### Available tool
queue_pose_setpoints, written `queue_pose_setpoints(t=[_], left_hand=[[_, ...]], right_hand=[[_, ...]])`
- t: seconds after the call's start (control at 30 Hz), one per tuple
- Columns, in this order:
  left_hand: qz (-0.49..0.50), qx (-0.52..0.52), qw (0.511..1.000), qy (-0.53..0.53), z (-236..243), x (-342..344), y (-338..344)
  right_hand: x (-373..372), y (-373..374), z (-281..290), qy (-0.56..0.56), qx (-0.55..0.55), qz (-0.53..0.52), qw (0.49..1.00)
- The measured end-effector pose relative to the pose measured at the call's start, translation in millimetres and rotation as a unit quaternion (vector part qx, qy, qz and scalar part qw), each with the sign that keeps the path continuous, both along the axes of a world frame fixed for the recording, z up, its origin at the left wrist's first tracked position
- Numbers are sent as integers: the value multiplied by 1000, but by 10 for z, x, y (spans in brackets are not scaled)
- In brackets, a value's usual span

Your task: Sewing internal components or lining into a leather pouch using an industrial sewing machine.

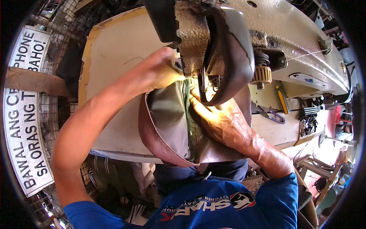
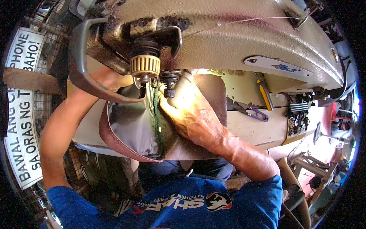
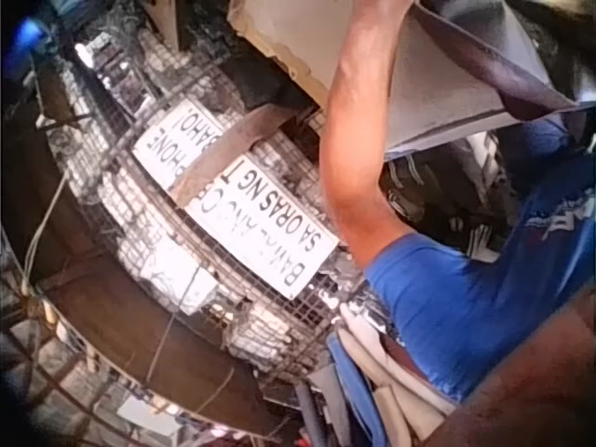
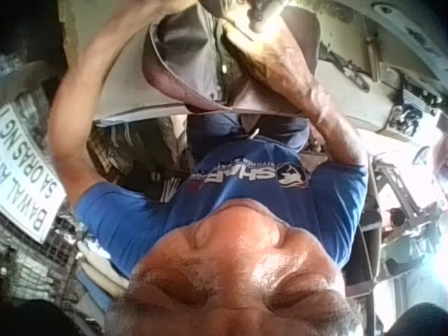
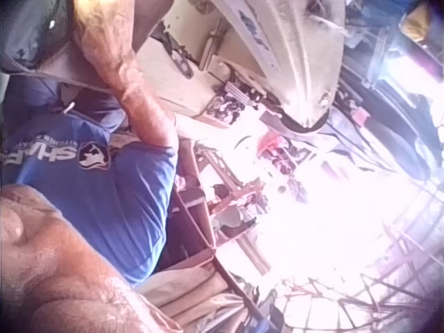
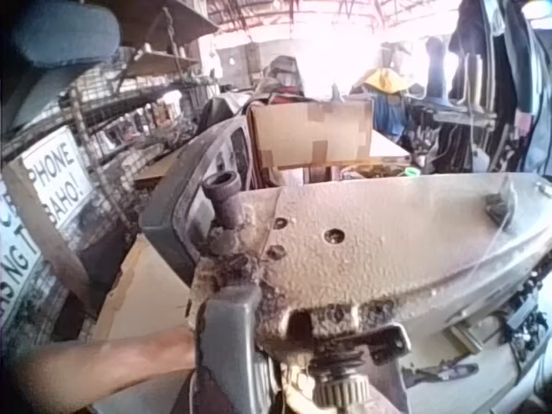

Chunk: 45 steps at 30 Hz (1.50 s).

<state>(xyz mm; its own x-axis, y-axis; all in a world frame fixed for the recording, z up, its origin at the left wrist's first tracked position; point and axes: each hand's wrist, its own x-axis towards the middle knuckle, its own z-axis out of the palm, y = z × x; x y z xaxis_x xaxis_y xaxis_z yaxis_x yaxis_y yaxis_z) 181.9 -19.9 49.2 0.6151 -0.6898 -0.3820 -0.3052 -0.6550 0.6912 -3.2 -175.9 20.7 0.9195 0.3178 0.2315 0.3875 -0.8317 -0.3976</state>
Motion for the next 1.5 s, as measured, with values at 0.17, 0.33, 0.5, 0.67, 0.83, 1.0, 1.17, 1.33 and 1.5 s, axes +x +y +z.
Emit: queue_pose_setpoints(t=[0.17, 0.33, 0.5, 0.67, 0.83, 1.0, 1.17, 1.33, 1.5], left_hand=[[-60, -230, 970, -52, 100, -284, -6], [-43, -246, 968, 30, 101, -271, 26], [-29, -263, 958, 111, 81, -229, 7], [-22, -229, 972, 55, 57, -252, -34], [-17, -192, 981, 6, 36, -251, -40], [-22, -172, 982, -71, -122, -255, -41], [-84, -196, 970, -113, -102, -185, -79], [-50, -361, 929, 57, 152, -267, -52], [-102, -204, 969, -99, 21, 52, -59]], right_hand=[[19, -5, -74, -79, 3, 7, 997], [-45, 8, 35, -3, -33, 2, 999], [-52, 13, 54, -6, -86, 10, 996], [-46, 24, -82, -46, -35, 14, 998], [-72, 11, 5, -43, -44, 14, 998], [-14, 23, -20, -74, -47, 16, 996], [-24, 19, 69, -69, -69, 30, 995], [3, -18, 41, -83, -70, 32, 994], [-15, -6, 132, 31, -46, 21, 998]])
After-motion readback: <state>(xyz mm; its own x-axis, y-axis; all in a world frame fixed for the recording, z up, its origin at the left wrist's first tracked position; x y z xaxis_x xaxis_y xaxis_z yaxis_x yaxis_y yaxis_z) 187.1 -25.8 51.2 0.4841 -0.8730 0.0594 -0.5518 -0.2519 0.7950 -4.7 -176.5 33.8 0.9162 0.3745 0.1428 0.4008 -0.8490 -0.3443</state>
